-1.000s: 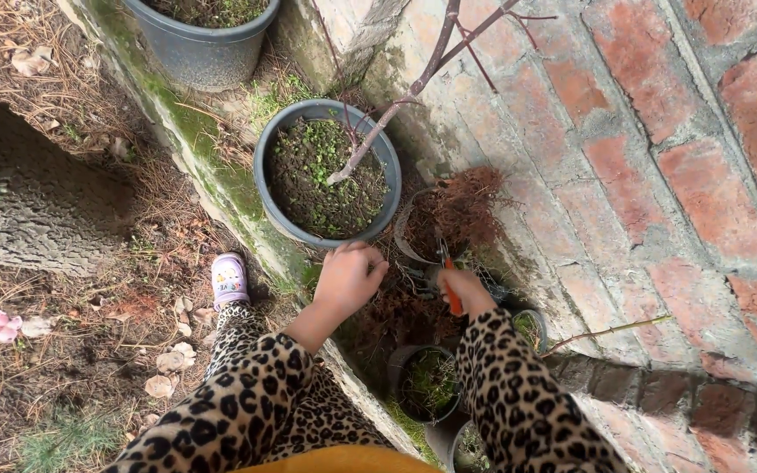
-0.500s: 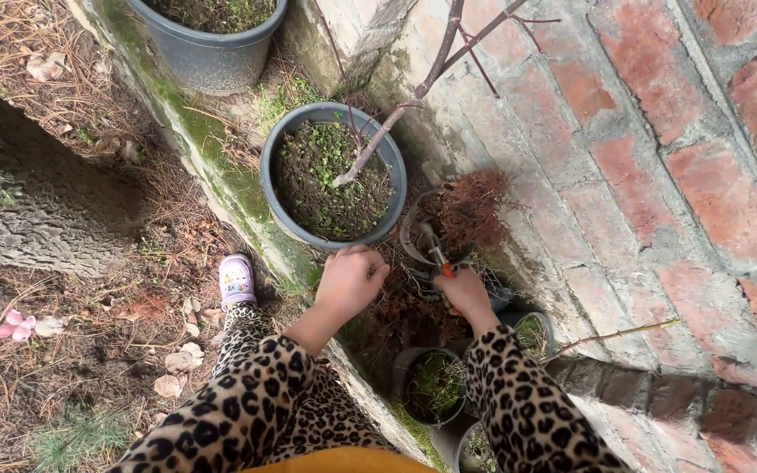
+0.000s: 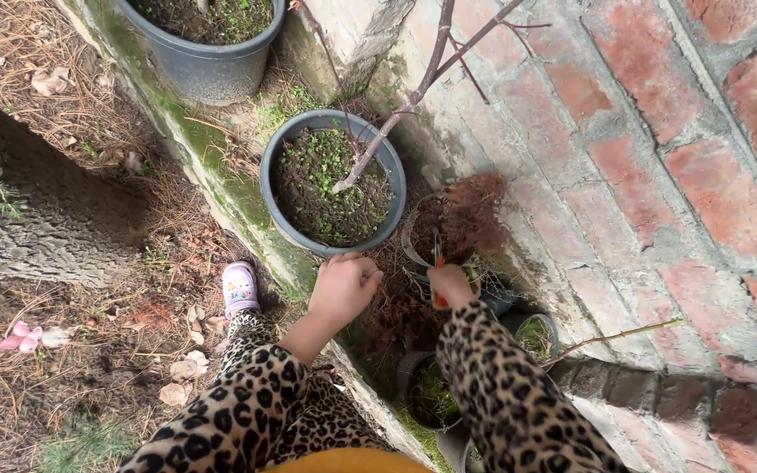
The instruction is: Pruning and breaking down dried potted plants using hand shears in an outdoor garden area.
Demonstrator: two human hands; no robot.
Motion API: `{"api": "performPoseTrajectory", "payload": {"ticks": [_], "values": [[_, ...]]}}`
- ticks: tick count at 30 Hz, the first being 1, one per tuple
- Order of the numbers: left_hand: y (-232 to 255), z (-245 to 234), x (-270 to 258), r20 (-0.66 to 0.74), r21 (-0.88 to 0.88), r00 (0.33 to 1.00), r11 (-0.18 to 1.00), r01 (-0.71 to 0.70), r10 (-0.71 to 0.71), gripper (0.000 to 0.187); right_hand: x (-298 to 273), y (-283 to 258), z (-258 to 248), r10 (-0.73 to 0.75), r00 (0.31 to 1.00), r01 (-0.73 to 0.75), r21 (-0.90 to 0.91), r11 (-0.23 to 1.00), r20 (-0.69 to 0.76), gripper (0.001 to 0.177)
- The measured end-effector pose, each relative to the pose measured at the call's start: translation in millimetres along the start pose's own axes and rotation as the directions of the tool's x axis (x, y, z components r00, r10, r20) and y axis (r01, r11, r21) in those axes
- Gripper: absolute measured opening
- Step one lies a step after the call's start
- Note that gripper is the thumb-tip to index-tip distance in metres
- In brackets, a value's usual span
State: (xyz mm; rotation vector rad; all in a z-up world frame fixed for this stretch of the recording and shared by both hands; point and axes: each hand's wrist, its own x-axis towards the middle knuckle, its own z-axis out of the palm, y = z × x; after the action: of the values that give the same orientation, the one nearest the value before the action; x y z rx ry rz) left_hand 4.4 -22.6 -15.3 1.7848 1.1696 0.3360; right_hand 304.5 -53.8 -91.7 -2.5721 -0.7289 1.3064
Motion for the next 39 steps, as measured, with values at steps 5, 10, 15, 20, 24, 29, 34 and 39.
{"api": "performPoseTrajectory", "payload": {"ticks": [5, 10, 15, 20, 24, 29, 34, 39], "values": [[4.3, -5.9, -3.8, 0.002, 0.011, 1.000, 1.000, 0.002, -0.002, 0.021, -60.5, 2.4, -26.4, -0.050, 0.995, 0.057, -0.073, 0.996, 0.092, 0.030], [8.2, -2.1, -3.1, 0.034, 0.022, 0.999, 1.000, -0.008, 0.007, 0.024, -41.8, 6.4, -36.7, -0.175, 0.985, 0.173, -0.082, 0.981, -0.012, 0.034], [-0.8, -4.8, -7.7, 0.073, 0.087, 0.997, 0.996, 0.027, -0.033, 0.025, -21.5, -30.8, -22.5, -0.157, 0.979, 0.124, -0.238, 0.963, -0.128, 0.031], [-7.3, -11.3, -12.9, 0.092, 0.086, 0.994, 0.995, 0.048, -0.056, 0.028, -3.3, -21.9, -19.2, -0.228, 0.971, 0.151, -0.553, 0.820, -0.074, 0.033], [-9.9, 3.0, -6.2, 0.118, 0.121, 0.991, 0.991, 0.054, -0.068, 0.030, -16.7, 2.2, -75.6, -0.388, 0.907, 0.354, -0.793, 0.496, 0.163, 0.028], [-12.3, 15.7, 1.9, 0.104, 0.100, 0.994, 0.995, 0.009, -0.019, 0.025, -99.3, -40.0, -105.2, -0.370, 0.926, 0.251, -0.850, 0.462, 0.073, 0.040], [-5.1, 16.9, -0.1, 0.105, 0.111, 0.994, 0.994, -0.004, -0.008, 0.026, -26.1, -12.4, -57.0, -0.377, 0.905, 0.158, -0.668, 0.727, -0.195, 0.043], [-11.5, 17.2, -7.6, 0.140, 0.121, 0.990, 0.992, 0.020, -0.037, 0.032, 1.0, -6.5, 5.0, -0.192, 0.925, 0.102, -0.271, 0.957, -0.328, 0.047]]}}
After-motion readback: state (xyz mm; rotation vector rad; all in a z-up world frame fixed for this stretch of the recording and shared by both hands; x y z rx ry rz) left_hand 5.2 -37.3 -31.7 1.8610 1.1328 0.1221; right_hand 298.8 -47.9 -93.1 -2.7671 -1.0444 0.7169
